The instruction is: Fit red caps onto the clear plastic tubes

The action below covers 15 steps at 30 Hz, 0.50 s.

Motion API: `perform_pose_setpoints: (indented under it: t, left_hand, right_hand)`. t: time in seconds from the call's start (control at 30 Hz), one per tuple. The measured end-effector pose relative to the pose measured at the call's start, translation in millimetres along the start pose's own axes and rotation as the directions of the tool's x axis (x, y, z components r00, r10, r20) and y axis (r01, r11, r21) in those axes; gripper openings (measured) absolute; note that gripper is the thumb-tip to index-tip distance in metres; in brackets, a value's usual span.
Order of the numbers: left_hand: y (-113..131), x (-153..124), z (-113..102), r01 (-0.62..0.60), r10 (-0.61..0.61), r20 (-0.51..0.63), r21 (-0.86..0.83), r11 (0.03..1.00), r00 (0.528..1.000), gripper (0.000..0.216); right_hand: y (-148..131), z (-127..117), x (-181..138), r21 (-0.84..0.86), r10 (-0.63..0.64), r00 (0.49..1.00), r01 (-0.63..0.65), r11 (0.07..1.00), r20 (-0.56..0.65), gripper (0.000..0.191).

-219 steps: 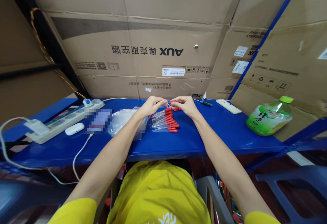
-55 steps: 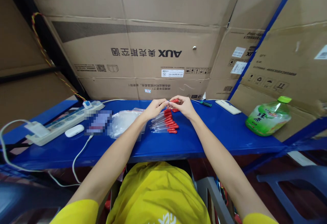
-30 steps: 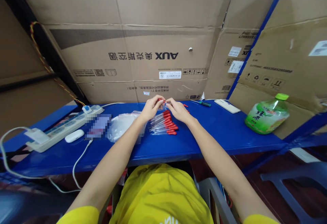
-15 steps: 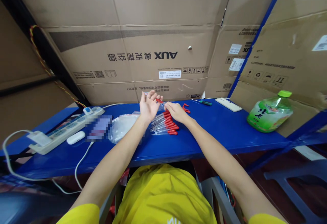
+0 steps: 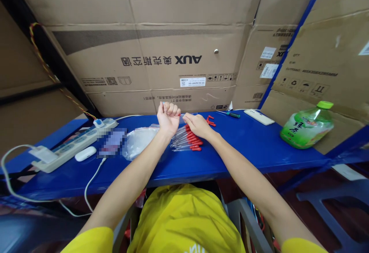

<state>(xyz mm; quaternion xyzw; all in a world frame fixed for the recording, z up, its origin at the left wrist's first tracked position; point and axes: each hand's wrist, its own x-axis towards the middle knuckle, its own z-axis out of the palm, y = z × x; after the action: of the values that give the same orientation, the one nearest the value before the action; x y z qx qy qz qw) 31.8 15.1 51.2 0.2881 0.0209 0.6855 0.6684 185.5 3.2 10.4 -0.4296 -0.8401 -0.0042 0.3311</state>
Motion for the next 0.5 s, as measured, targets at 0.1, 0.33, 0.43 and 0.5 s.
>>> perform_pose_setpoints:
  t: [0.1,0.33,0.43,0.5]
  left_hand:
    - [-0.5,-0.6,-0.3,0.003,-0.002,-0.021,0.041,0.999,1.0,0.054]
    - [-3.9,-1.8,-2.1,-0.002,0.006,-0.031,0.151,0.989,1.0,0.055]
    - [-4.9,-2.1,-3.3,-0.015,0.025,-0.039,0.248,0.969,0.999,0.057]
    - [-5.6,-2.4,-3.6,-0.035,0.045,-0.027,0.291,0.956,0.999,0.058]
  right_hand:
    - [-0.5,0.0,0.2,-0.069,0.007,1.0,-0.006,0.998,0.014,0.036]
    - [-6.1,-5.1,-2.1,-0.185,0.028,0.999,-0.02,0.982,0.041,0.033]
    - [-10.9,-7.9,-2.8,-0.238,0.051,0.998,-0.038,0.971,0.048,0.035]
    - [-13.4,-8.6,-2.5,-0.254,0.063,0.997,-0.047,0.966,0.052,0.036]
